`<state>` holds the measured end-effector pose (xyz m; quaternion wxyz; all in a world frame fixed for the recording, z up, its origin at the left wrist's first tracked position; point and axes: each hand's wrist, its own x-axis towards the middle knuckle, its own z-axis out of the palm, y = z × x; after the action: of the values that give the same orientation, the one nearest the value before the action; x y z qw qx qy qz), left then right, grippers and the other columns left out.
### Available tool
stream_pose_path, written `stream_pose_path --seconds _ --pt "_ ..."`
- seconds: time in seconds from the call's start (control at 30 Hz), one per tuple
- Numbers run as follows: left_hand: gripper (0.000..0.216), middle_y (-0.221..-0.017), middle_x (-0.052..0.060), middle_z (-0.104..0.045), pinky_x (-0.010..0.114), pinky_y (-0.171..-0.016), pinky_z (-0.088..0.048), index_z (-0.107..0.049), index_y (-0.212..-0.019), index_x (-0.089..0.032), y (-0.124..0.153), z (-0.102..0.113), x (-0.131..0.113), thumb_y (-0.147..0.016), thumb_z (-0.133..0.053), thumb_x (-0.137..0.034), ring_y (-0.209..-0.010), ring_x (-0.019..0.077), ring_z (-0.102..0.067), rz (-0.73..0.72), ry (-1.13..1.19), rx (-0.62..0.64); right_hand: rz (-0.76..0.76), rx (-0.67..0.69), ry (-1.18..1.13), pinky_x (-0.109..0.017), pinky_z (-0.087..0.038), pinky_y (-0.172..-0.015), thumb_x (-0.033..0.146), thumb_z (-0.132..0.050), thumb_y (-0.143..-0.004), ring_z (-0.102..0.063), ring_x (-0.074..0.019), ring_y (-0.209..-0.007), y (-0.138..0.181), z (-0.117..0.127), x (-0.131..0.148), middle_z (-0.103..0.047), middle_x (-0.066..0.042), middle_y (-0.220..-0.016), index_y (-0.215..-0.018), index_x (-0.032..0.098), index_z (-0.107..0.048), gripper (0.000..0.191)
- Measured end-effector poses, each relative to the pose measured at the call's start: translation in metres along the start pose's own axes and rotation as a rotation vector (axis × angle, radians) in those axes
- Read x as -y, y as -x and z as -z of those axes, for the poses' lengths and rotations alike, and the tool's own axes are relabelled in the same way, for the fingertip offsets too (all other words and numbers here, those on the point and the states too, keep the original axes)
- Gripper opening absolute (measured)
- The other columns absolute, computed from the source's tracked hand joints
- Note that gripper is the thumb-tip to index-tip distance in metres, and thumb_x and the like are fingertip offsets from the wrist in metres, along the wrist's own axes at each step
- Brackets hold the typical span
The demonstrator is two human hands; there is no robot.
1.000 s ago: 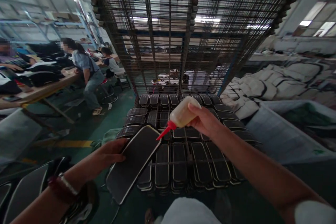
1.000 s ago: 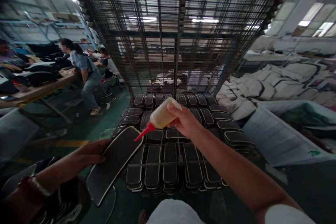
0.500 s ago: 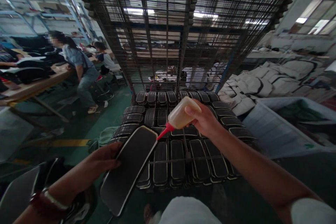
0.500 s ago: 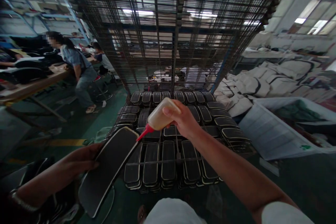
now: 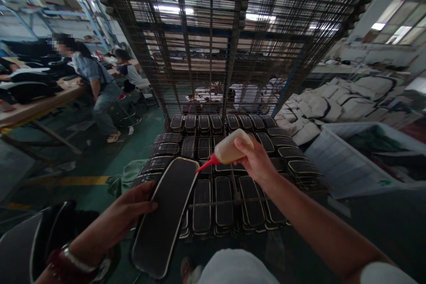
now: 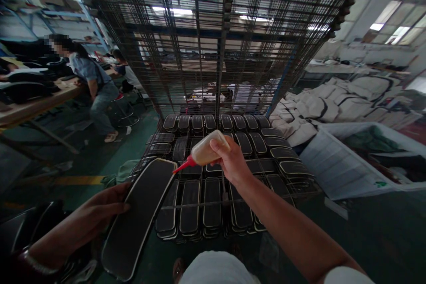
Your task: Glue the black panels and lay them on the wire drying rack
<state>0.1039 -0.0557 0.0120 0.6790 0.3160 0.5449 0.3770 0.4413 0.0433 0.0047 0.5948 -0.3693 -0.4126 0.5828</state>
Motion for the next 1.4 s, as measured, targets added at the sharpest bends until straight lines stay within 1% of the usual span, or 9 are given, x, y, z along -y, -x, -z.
stream_pose_path --seconds 0.13,0.37,0.53,0.73,0.83,0.97,1.1,1.27,1.4 --pt "0.044 -0.104 0.011 -0.092 0.042 -0.074 -0.073 -0.087 -0.104 -0.019 -0.005 0.000 0.005 -0.063 -0.103 -0.017 -0.085 0.0351 -0.087 0.009 0.030 0.024 -0.019 -0.006 0.004 -0.025 -0.052 -0.045 0.065 -0.101 -0.069 -0.068 -0.0210 -0.071 0.009 -0.002 -0.007 -0.070 -0.003 -0.084 -0.101 0.020 -0.072 0.062" --pt "0.043 -0.087 0.007 -0.089 0.037 -0.066 -0.072 -0.085 -0.098 -0.017 -0.013 -0.008 0.005 -0.059 -0.102 -0.014 -0.071 0.0287 -0.085 -0.009 0.059 -0.016 -0.056 0.005 0.013 -0.025 -0.050 -0.044 0.063 -0.100 -0.072 -0.067 -0.0203 -0.067 0.029 -0.006 -0.019 -0.069 -0.001 -0.083 -0.105 0.022 -0.073 0.059" --pt "0.043 -0.089 0.011 -0.089 0.038 -0.064 -0.072 -0.085 -0.101 -0.016 -0.019 -0.010 0.005 -0.060 -0.098 -0.012 -0.076 0.0330 -0.087 0.005 0.077 -0.034 -0.078 0.032 0.033 -0.025 -0.053 -0.047 0.063 -0.099 -0.074 -0.069 -0.0228 -0.073 0.045 -0.007 -0.024 -0.070 -0.002 -0.087 -0.108 0.023 -0.073 0.059" --pt "0.040 -0.088 0.009 -0.090 0.036 -0.064 -0.073 -0.083 -0.095 -0.018 -0.027 -0.011 0.008 -0.059 -0.099 -0.013 -0.069 0.0281 -0.085 -0.009 0.092 -0.040 -0.079 0.054 0.076 -0.028 -0.055 -0.050 0.061 -0.098 -0.079 -0.065 -0.0221 -0.075 0.063 -0.005 -0.032 -0.070 -0.004 -0.092 -0.116 0.024 -0.075 0.057" --pt "0.041 -0.085 0.009 -0.089 0.037 -0.063 -0.073 -0.082 -0.095 -0.016 -0.030 -0.009 0.009 -0.059 -0.099 -0.012 -0.067 0.0281 -0.085 -0.016 0.108 -0.046 -0.060 0.079 0.095 -0.030 -0.056 -0.058 0.059 -0.096 -0.083 -0.066 -0.0230 -0.081 0.071 -0.002 -0.037 -0.072 -0.004 -0.098 -0.120 0.026 -0.075 0.055" --pt "0.040 -0.085 0.007 -0.088 0.035 -0.064 -0.073 -0.080 -0.098 -0.016 -0.032 -0.005 0.011 -0.062 -0.094 -0.007 -0.067 0.0259 -0.084 -0.044 0.123 -0.097 0.004 0.109 0.155 -0.036 -0.057 -0.079 0.057 -0.094 -0.088 -0.067 -0.0248 -0.092 0.077 0.004 -0.041 -0.074 -0.005 -0.107 -0.126 0.028 -0.075 0.051" --pt "0.032 -0.082 0.007 -0.087 0.032 -0.064 -0.072 -0.080 -0.096 -0.017 -0.034 -0.003 0.012 -0.067 -0.089 -0.005 -0.064 0.0223 -0.082 -0.069 0.138 -0.157 -0.036 0.137 0.181 -0.043 -0.060 -0.091 0.058 -0.096 -0.084 -0.069 -0.0313 -0.106 0.083 0.007 -0.042 -0.075 -0.007 -0.114 -0.133 0.031 -0.072 0.061" --pt "0.025 -0.079 0.007 -0.085 0.030 -0.062 -0.071 -0.079 -0.093 -0.014 -0.036 -0.004 0.011 -0.072 -0.082 -0.001 -0.061 0.0216 -0.081 -0.090 0.213 -0.227 -0.030 0.119 0.160 -0.047 -0.061 -0.092 0.059 -0.099 -0.081 -0.072 -0.0337 -0.105 0.087 0.008 -0.043 -0.077 -0.009 -0.114 -0.138 0.031 -0.070 0.069" --pt "0.027 -0.075 0.005 -0.083 0.028 -0.055 -0.068 -0.078 -0.091 -0.013 -0.039 -0.002 0.014 -0.075 -0.070 0.007 -0.055 0.0201 -0.078 -0.090 0.313 -0.371 0.022 0.101 0.167 -0.046 -0.062 -0.090 0.061 -0.096 -0.084 -0.074 -0.0318 -0.101 0.086 0.011 -0.048 -0.078 -0.007 -0.113 -0.140 0.031 -0.070 0.069"
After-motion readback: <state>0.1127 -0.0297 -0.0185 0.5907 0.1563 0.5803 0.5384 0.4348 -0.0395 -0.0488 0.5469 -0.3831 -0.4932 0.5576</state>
